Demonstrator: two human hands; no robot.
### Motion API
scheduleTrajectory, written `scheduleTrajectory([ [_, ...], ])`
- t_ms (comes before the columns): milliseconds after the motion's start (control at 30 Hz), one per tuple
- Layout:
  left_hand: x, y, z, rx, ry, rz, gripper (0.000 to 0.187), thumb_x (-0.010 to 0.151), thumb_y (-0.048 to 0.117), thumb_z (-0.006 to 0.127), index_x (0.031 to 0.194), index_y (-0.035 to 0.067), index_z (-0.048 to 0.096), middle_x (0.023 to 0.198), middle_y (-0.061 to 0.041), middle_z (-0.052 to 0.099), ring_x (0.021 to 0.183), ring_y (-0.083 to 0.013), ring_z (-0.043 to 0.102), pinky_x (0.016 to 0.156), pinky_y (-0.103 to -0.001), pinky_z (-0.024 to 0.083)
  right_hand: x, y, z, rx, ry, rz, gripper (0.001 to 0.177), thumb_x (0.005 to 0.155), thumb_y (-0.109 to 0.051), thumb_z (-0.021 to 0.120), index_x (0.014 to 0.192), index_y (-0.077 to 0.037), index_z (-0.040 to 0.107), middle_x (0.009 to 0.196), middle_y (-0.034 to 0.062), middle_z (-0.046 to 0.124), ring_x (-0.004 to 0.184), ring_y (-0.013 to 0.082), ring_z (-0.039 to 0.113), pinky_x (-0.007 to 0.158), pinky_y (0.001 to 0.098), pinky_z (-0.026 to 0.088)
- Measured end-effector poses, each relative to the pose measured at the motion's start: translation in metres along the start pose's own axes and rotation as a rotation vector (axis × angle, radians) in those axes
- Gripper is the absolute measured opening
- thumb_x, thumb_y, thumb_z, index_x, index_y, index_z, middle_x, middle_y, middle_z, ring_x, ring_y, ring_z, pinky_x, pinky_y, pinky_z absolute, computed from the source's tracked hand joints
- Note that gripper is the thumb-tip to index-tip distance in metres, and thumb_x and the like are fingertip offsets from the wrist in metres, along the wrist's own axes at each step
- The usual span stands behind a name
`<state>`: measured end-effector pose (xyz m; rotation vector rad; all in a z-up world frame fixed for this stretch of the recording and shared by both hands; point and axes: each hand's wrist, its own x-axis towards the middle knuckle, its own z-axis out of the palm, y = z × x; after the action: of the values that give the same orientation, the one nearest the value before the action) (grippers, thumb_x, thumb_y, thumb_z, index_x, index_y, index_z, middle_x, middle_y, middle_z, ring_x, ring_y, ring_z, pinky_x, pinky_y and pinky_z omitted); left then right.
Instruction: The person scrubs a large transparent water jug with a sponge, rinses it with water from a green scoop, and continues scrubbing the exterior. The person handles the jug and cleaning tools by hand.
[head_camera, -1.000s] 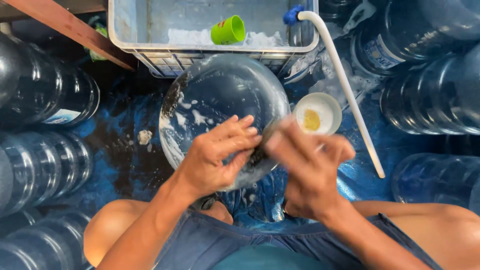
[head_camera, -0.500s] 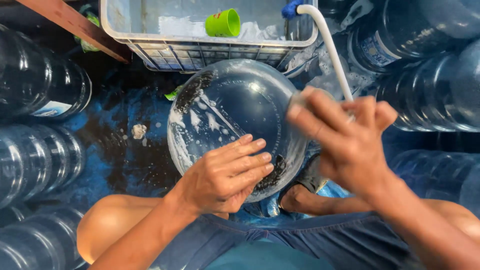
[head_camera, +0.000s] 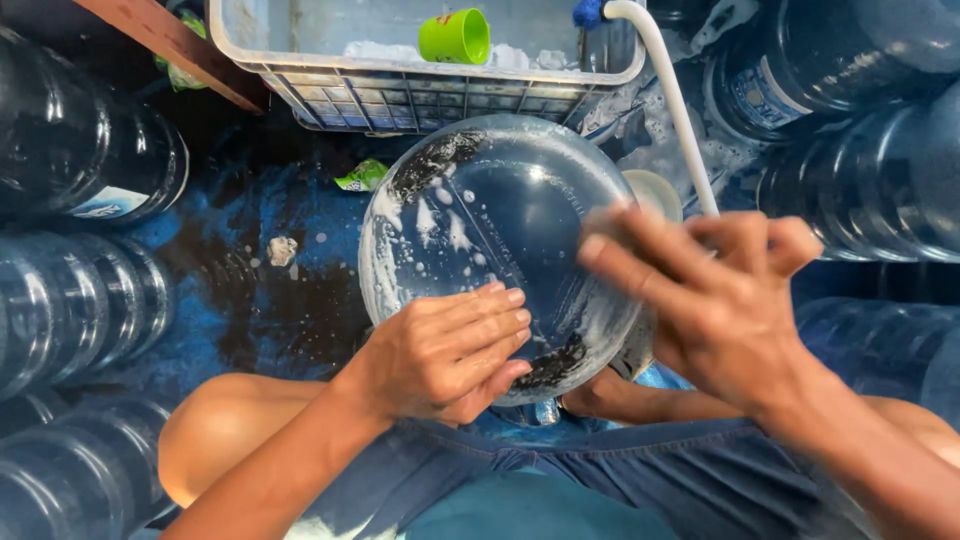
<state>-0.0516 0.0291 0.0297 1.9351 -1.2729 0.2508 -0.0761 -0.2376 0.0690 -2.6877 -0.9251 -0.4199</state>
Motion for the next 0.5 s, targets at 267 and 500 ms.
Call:
scheduleTrajectory([
  [267,-0.002,-0.002,0.0,-0.076,0.007,-0.007,0.016,0.083,0.003,0.078,0.094,-0.007,0.074,0.105,-0.016,0.076,0.105,-0.0337,0.075,0.095,-0.043,0.061,0.011,0.021,0.013,0.021,0.208,0.018,0.034,0.092,-0.001,0.057,0.114,-0.009,0.081,0.113,0.0141,0.079,0.082,0.0213,0.059,0.09,0.0358,0.029],
  [500,0.001,-0.005,-0.01,-0.178,-0.02,-0.269,0.064,0.075,0.016,0.082,0.132,0.0,0.058,0.139,-0.018,0.053,0.133,-0.0369,0.057,0.113,-0.043,0.049,-0.062,0.127,0.144,0.396,-0.168,0.93,0.052,0.094,0.003,0.042,0.14,-0.014,0.061,0.129,0.0153,0.062,0.108,0.031,0.052,0.096,0.0473,0.041],
])
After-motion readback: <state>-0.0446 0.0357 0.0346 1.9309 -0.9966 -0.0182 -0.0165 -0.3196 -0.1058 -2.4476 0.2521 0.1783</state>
